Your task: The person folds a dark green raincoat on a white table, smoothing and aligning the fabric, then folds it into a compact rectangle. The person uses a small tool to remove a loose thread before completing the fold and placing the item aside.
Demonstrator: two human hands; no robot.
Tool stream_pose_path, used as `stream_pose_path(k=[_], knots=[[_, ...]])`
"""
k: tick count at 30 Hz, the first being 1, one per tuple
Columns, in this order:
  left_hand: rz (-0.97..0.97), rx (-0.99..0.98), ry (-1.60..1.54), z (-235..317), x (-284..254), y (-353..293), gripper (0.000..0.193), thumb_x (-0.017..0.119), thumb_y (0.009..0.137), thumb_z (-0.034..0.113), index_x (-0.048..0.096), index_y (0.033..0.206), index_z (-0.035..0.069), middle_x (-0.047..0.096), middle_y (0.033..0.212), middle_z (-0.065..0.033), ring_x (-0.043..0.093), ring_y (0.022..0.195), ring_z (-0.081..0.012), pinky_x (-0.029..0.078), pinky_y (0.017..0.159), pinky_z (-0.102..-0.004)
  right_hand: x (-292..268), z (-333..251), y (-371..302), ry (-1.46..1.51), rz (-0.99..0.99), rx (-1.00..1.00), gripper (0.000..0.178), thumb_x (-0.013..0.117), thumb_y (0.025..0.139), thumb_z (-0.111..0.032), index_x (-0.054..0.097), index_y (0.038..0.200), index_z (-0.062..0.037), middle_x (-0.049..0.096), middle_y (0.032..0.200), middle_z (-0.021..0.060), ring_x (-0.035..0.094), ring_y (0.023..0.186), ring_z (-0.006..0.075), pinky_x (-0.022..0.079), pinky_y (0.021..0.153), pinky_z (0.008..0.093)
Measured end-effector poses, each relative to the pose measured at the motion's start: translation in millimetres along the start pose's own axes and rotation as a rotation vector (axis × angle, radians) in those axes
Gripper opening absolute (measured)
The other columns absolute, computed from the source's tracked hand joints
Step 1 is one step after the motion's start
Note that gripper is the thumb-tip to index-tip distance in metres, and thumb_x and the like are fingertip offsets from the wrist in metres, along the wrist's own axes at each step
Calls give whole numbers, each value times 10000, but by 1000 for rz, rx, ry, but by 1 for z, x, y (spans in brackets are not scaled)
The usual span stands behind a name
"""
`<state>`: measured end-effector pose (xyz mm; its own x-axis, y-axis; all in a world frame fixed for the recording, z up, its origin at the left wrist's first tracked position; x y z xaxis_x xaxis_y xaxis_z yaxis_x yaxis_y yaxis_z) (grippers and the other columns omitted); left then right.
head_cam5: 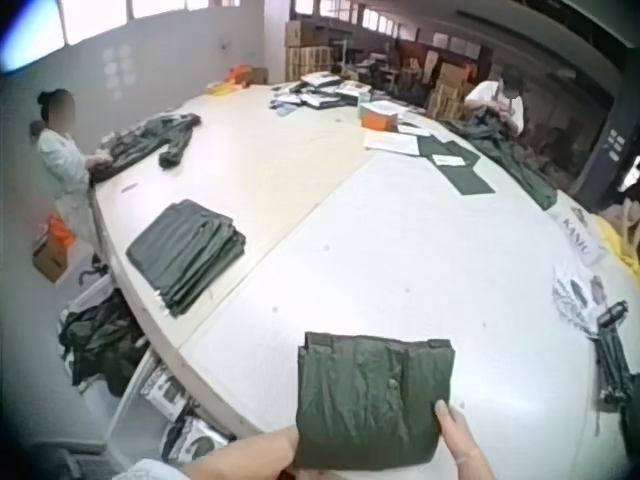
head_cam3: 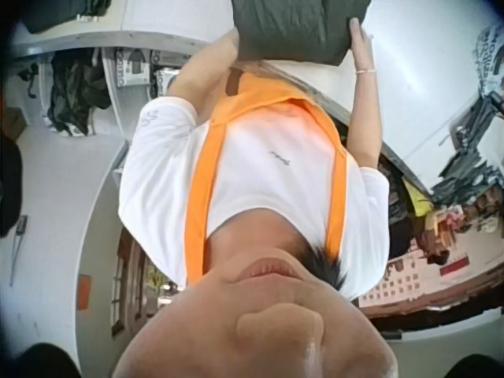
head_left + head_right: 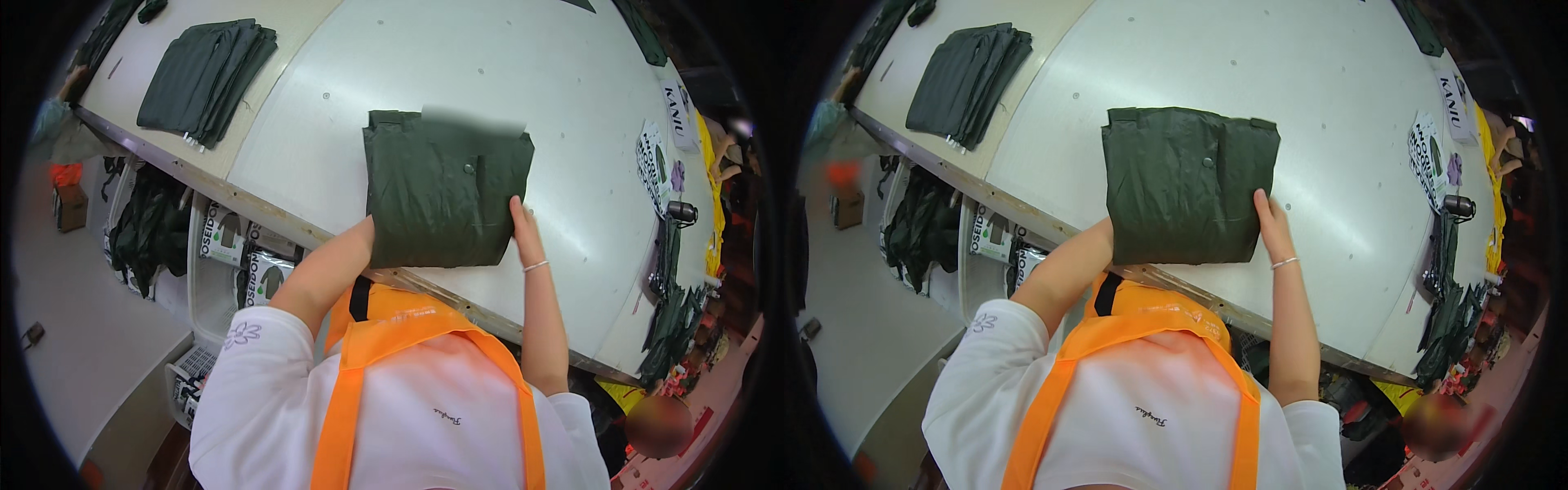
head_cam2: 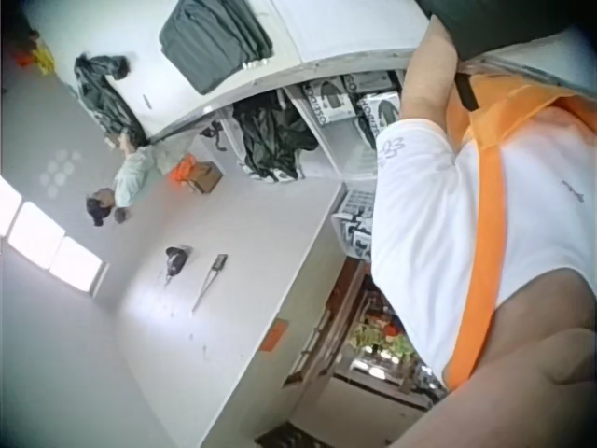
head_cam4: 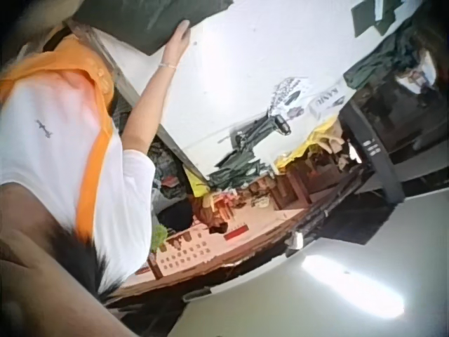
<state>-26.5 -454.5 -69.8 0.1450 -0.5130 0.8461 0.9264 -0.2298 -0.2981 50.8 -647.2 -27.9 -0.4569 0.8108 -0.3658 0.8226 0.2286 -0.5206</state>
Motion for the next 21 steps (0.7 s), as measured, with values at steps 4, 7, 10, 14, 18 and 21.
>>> stream_pose_path(k=[4,7,10,14,18,21], knots=[[63,-21,45,0,-3,-6,485,439,942,391,461,1302,67,463,1334,-88,407,1226,-202,301,1018,-370,8,32,-9,35,186,-65,743,483,878,-591,584,1044,126,630,1012,225,586,957,270,423,874,324],[99,-51,95,-3,-4,-7,473,442,942,379,470,1288,57,479,1317,-86,430,1203,-199,325,1003,-364,7,34,-5,-53,198,-5,778,493,853,-622,593,1006,135,636,956,243,598,917,287,435,852,339],[148,-93,150,-10,-8,-9,462,445,942,367,479,1275,48,494,1299,-84,454,1181,-196,348,989,-358,0,32,-2,-99,194,6,806,504,823,-652,606,945,139,637,917,264,609,876,297,452,816,352],[229,-201,292,-15,-15,-8,448,449,942,350,491,1257,34,515,1276,-80,485,1151,-193,380,970,-350,8,43,6,-47,202,-38,776,521,808,-660,613,755,109,632,781,253,606,775,305,458,756,365],[389,-445,620,-8,-40,-51,434,453,943,334,503,1239,21,535,1253,-77,516,1122,-189,411,950,-341,4,41,5,-144,233,-23,749,540,807,-646,577,624,79,593,642,245,566,636,289,451,663,387],[444,-301,476,13,-66,-92,413,485,933,275,482,1265,30,555,1234,-99,546,1100,-190,430,942,-328,4,26,-2,-159,236,-96,757,524,819,-645,562,610,81,582,633,252,584,645,321,460,664,404]])
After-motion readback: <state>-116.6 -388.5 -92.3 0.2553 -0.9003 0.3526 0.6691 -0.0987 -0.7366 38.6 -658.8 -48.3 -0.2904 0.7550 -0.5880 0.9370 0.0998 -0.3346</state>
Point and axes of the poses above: each hand's wrist, its own y-axis towards the middle knuckle, its own x-axis out of the palm, z = x × y, the point moved 10 cm from there along y, towards the middle knuckle
